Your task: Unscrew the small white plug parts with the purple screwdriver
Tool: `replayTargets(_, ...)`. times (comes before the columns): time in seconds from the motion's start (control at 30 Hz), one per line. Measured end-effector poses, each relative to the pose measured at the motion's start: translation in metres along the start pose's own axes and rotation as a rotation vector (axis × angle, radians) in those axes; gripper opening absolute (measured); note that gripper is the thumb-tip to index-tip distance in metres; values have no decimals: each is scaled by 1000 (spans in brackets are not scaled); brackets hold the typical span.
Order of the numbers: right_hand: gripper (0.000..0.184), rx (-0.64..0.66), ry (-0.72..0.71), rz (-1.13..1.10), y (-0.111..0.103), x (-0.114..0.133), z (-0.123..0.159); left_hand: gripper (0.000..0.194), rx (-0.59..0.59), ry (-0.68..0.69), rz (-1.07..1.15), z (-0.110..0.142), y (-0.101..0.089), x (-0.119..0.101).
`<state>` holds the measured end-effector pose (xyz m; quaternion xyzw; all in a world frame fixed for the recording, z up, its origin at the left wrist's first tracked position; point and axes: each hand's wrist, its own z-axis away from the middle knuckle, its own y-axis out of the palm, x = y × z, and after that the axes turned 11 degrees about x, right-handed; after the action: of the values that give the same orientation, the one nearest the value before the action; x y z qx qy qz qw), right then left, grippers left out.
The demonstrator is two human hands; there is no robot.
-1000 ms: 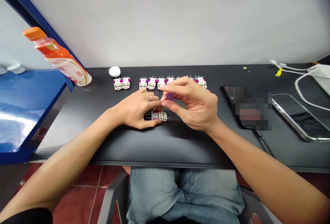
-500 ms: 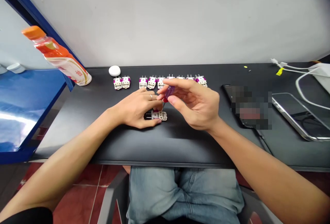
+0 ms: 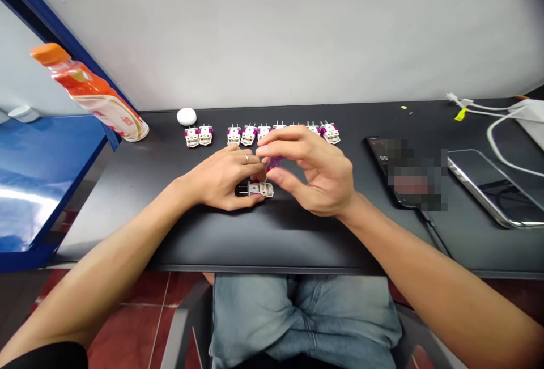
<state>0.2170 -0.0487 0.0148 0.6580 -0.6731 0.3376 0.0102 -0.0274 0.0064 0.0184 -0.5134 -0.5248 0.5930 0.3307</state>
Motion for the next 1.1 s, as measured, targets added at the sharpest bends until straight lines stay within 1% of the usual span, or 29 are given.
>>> replayTargets(0.07, 44, -45, -34, 72, 1, -1, 0, 26, -4, 2, -10, 0, 0, 0)
replayTargets(0.1, 48, -56, -24, 75, 1, 0, 0, 27, 0, 2, -17, 0, 0, 0)
replayTargets(0.17, 56, -45, 30, 10, 2, 1, 2, 30, 8, 0, -29, 0, 0, 0)
replayTargets(0.27, 55, 3, 98, -128, 1, 2, 3, 31, 18, -5, -29, 0, 0, 0)
replayTargets(0.3, 52, 14, 91, -131, 0, 1, 3, 30, 24, -6, -24, 0, 0, 0)
replayTargets(0.37, 49, 11, 34, -49, -1, -1, 2, 30, 33, -10, -19, 0, 0, 0)
replayTargets(0.47, 58, -47, -55, 93, 0, -3, 2, 30, 31, -8, -16, 0, 0, 0)
replayTargets(0.53, 61, -59, -31, 79, 0, -1, 2, 29, 28, -1, -11, -1, 0, -1)
replayTargets(0.6, 60, -25, 33, -1, 0, 0, 3, 29, 30, -4, 0, -1, -1, -1)
replayTargets(0.67, 56, 13, 62, -46, -1, 1, 3, 29, 35, -15, 11, -1, -1, -1)
replayTargets(0.77, 46, -31, 13, 50, -2, -2, 1, 30, 32, -28, 15, 0, 0, -1)
replayTargets(0.8, 46, -50, -7, 88, -2, -3, 1, 30, 30, -29, 13, 0, 0, -1)
replayTargets(0.87, 54, -63, -12, 90, -1, -3, 1, 29, 32, -27, 4, 0, 1, 0)
replayTargets(0.93, 62, -48, 34, -10, 0, -3, 3, 29, 35, -25, -5, 0, 1, 0)
replayTargets(0.97, 64, -37, 64, -69, 1, -2, 4, 29, 36, -25, -6, 0, 1, 0)
replayTargets(1.03, 59, -19, 82, -127, 1, -2, 4, 29, 35, -21, 4, 0, 0, 0)
replayTargets(1.1, 50, -27, 31, -67, 0, -2, 2, 28, 32, -16, 11, 0, 0, 0)
